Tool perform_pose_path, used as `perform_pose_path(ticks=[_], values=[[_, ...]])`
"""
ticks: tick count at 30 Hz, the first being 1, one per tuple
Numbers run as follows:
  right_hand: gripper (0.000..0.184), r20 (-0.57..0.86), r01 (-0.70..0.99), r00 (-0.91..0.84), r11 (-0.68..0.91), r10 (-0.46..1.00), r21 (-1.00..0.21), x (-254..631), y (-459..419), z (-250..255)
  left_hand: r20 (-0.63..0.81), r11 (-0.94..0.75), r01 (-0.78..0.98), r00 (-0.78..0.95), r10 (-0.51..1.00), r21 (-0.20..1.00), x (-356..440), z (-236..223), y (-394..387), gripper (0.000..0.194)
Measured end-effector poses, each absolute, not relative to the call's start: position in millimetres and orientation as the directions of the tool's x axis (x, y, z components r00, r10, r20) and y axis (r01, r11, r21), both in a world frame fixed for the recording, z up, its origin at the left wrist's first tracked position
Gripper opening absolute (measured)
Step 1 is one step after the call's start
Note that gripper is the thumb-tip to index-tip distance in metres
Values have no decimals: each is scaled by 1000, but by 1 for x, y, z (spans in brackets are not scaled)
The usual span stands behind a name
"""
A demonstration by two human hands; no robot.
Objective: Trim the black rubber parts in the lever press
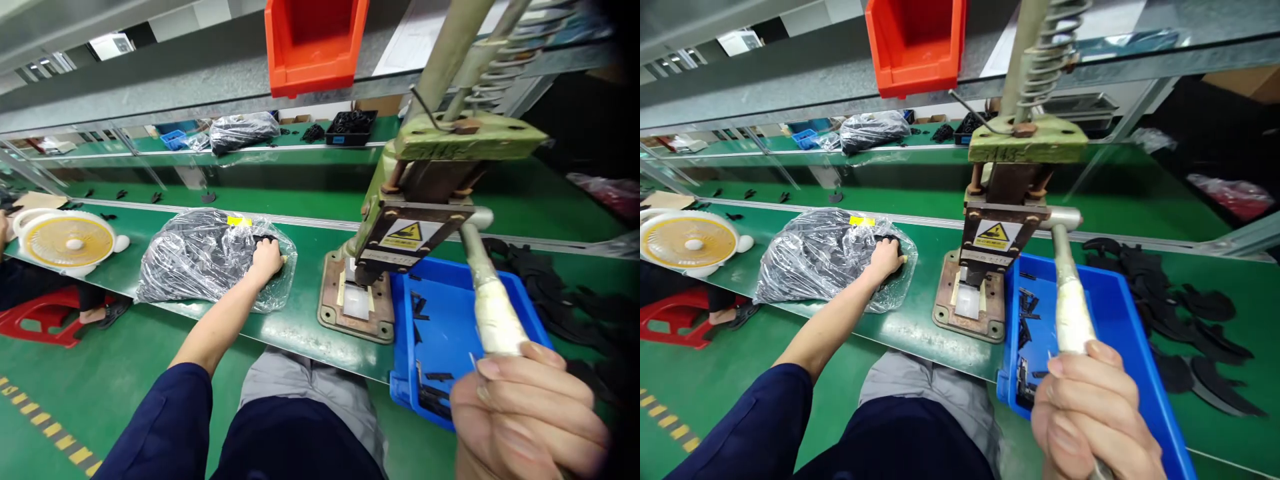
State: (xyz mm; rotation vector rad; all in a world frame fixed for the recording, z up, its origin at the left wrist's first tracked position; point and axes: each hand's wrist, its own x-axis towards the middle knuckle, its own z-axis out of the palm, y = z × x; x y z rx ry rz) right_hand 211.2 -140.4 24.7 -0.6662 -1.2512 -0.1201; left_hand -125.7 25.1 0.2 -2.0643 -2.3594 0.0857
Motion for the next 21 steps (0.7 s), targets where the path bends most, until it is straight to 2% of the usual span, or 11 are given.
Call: perform_pose_path(ticks=[2, 7, 14, 16, 18, 21], values=[[39, 945, 460, 278, 840, 173, -289, 206, -138, 33, -73, 102, 989, -110, 991, -103, -126, 4, 28, 39], [36, 925, 426, 299, 834, 235, -349, 198, -143, 45, -123, -56, 973, 29, 992, -222, -132, 8, 18, 33], [36, 929, 413, 280, 843, 244, -346, 199, -148, 50, -109, -140, 964, 117, 987, -228, -136, 1, -7, 35], [33, 934, 414, 243, 843, 261, -343, 200, -148, 51, -55, -102, 979, 94, 994, -179, -146, 3, -7, 37], [32, 931, 413, 253, 841, 261, -348, 201, -146, 51, 27, -15, 998, 17, 999, -69, -159, 7, -5, 39], [34, 941, 405, 286, 867, 182, -291, 200, -141, 50, 105, 143, 959, -173, 979, 245, -173, 15, -2, 40]])
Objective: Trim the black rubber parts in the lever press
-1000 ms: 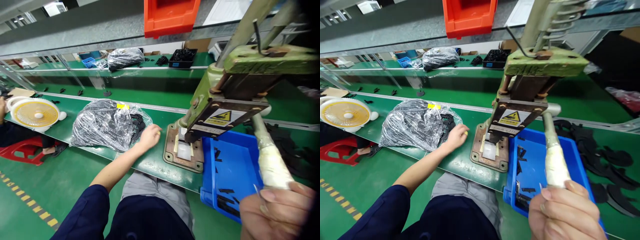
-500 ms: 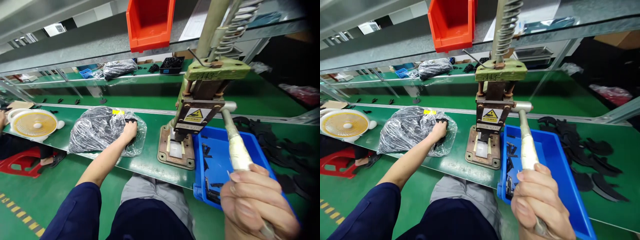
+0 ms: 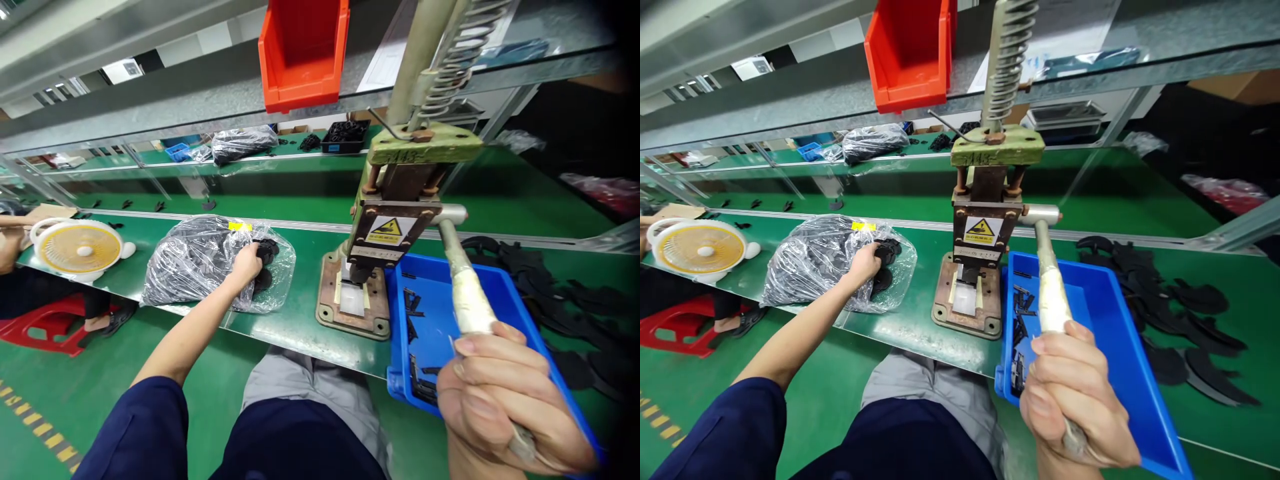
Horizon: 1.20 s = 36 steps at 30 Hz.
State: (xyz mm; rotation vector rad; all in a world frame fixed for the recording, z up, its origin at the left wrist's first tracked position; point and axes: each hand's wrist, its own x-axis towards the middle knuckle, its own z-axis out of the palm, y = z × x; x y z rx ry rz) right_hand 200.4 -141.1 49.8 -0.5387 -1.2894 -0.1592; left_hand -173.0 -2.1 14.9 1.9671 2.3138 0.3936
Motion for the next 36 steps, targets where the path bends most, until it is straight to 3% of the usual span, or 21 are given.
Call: perform_pose_path(ticks=[2, 4, 6, 9, 14, 22, 36], values=[[35, 942, 397, 299, 877, 154, -270, 199, -139, 49, 42, 228, 805, -299, 953, 547, -173, 19, -2, 32], [35, 935, 398, 305, 869, 178, -295, 198, -139, 49, -108, 286, 509, -351, 930, 812, -165, 20, -4, 19], [35, 924, 404, 326, 854, 199, -327, 197, -141, 49, -258, 324, 196, -301, 918, 925, -149, 20, -8, 14], [33, 924, 421, 331, 846, 192, -326, 195, -144, 50, -361, 360, -33, -147, 921, 932, -118, 19, -14, 25], [33, 940, 457, 296, 839, 170, -296, 193, -143, 53, -403, 407, -110, 55, 914, 907, -63, 12, -18, 39], [38, 925, 477, 346, 819, 160, -320, 189, -141, 53, -410, 420, -47, 144, 901, 906, -9, 1, -5, 38], [38, 912, 471, 364, 807, 190, -356, 187, -143, 55, -461, 468, 0, 174, 870, 884, -5, 0, 1, 39]])
